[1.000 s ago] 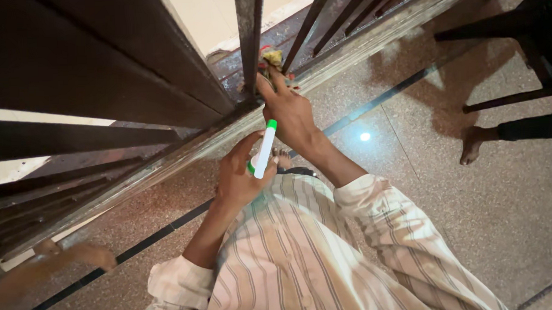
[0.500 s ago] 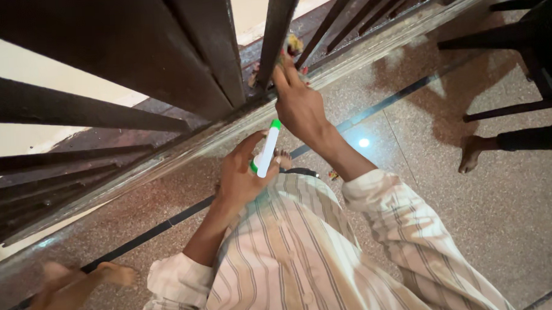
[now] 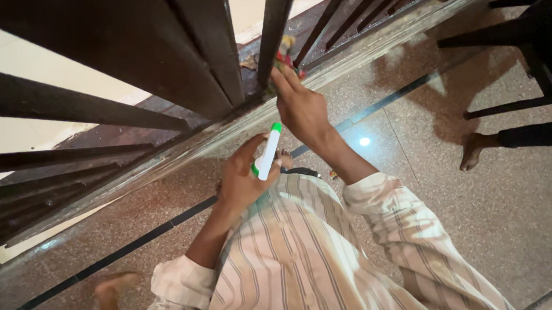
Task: The person wipes the vertical bars and the horizontal bottom rail of a metal gate with a cloth, holding a spray bottle in the other hand.
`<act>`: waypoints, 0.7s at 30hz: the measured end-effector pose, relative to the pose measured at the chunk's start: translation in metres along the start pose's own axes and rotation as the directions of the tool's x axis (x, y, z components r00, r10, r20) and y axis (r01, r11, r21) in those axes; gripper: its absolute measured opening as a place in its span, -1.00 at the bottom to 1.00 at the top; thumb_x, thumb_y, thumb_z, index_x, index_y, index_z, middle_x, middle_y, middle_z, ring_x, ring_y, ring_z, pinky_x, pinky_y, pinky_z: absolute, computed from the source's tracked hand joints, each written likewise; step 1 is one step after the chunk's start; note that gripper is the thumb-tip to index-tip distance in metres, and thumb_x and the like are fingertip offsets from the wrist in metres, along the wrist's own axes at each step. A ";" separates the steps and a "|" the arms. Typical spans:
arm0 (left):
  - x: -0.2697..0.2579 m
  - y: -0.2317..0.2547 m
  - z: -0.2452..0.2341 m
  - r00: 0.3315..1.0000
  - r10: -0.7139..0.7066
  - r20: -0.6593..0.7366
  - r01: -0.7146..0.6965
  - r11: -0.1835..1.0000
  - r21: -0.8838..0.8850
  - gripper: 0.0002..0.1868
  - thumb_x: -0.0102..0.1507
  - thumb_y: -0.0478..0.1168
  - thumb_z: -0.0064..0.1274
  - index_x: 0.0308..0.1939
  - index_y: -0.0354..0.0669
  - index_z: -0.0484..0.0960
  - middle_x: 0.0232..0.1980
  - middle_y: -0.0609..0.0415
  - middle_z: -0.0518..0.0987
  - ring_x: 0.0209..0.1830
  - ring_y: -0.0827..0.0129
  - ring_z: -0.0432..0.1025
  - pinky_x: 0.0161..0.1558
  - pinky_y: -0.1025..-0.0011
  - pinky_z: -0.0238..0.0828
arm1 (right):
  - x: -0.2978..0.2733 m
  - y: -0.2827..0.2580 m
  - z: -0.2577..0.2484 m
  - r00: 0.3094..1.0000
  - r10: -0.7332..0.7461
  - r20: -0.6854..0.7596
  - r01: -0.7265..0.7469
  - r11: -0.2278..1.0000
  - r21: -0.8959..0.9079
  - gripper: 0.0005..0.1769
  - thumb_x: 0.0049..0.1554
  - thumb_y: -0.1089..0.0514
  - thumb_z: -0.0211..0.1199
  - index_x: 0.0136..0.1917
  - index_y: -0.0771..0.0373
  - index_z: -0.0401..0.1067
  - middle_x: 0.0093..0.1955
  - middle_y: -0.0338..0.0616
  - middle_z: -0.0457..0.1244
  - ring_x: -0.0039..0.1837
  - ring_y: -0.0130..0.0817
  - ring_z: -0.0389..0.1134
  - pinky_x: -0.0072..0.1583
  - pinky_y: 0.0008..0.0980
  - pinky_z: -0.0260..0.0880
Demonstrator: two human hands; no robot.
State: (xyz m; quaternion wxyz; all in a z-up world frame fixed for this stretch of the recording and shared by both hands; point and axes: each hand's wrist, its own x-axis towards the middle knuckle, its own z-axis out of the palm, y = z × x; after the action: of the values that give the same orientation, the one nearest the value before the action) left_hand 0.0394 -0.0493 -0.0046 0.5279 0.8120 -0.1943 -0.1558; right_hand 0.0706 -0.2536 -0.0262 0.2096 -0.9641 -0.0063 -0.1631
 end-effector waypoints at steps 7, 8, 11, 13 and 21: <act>-0.005 -0.011 -0.006 0.997 0.047 -0.056 -0.044 0.997 0.056 -0.35 0.12 -0.17 0.33 0.24 -0.33 0.52 -0.01 -0.29 0.67 -0.11 -0.02 0.65 -0.14 0.21 0.59 | -0.034 0.008 -0.039 0.984 0.095 -0.149 -0.039 0.938 0.344 -0.43 0.16 0.46 0.20 0.42 0.19 0.39 0.13 -0.02 0.40 -0.02 -0.26 0.53 -0.05 -0.35 0.53; -0.007 -0.011 -0.006 0.995 0.074 -0.069 -0.071 0.997 0.043 -0.35 0.12 -0.17 0.33 0.25 -0.34 0.52 0.02 -0.30 0.66 -0.07 -0.03 0.65 -0.11 0.22 0.60 | -0.037 0.010 -0.037 0.974 0.187 -0.126 -0.111 0.883 0.456 -0.43 0.17 0.47 0.19 0.43 0.24 0.37 0.15 0.00 0.40 -0.02 -0.32 0.54 -0.06 -0.39 0.54; -0.010 -0.010 -0.008 0.993 0.083 -0.081 -0.081 0.996 0.030 -0.34 0.13 -0.17 0.32 0.26 -0.35 0.52 0.07 -0.34 0.65 -0.02 -0.07 0.63 -0.06 0.20 0.59 | -0.046 0.022 -0.022 0.870 0.481 0.107 -0.452 0.691 0.564 -0.66 0.20 0.35 0.22 0.26 0.26 0.45 -0.11 -0.14 0.46 -0.15 -0.53 0.51 -0.09 -0.50 0.51; -0.009 -0.007 -0.009 0.995 0.069 -0.076 -0.066 0.997 0.038 -0.34 0.12 -0.17 0.32 0.26 -0.35 0.52 0.07 -0.35 0.64 -0.01 -0.09 0.62 -0.05 0.19 0.58 | -0.058 0.036 -0.014 0.839 0.516 0.171 -0.520 0.671 0.528 -0.89 0.27 0.29 0.30 0.08 0.33 0.52 -0.13 -0.10 0.44 -0.17 -0.52 0.40 -0.12 -0.48 0.38; -0.002 0.000 -0.008 0.999 0.024 -0.039 -0.024 1.000 0.007 -0.36 0.11 -0.17 0.30 0.25 -0.28 0.54 0.00 -0.25 0.67 -0.08 -0.03 0.65 -0.09 0.22 0.59 | -0.040 0.063 -0.020 0.862 0.500 -0.086 -0.101 0.335 0.937 -0.96 0.44 0.27 0.12 0.10 0.26 0.29 0.04 -0.19 0.24 0.07 -0.49 0.29 0.11 -0.44 0.41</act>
State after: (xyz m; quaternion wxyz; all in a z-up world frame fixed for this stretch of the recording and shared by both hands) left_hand 0.0413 -0.0420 -0.0011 0.5306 0.8143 -0.1941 -0.1330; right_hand 0.0313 -0.3174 -0.0469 0.7241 -0.6248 0.1265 -0.2633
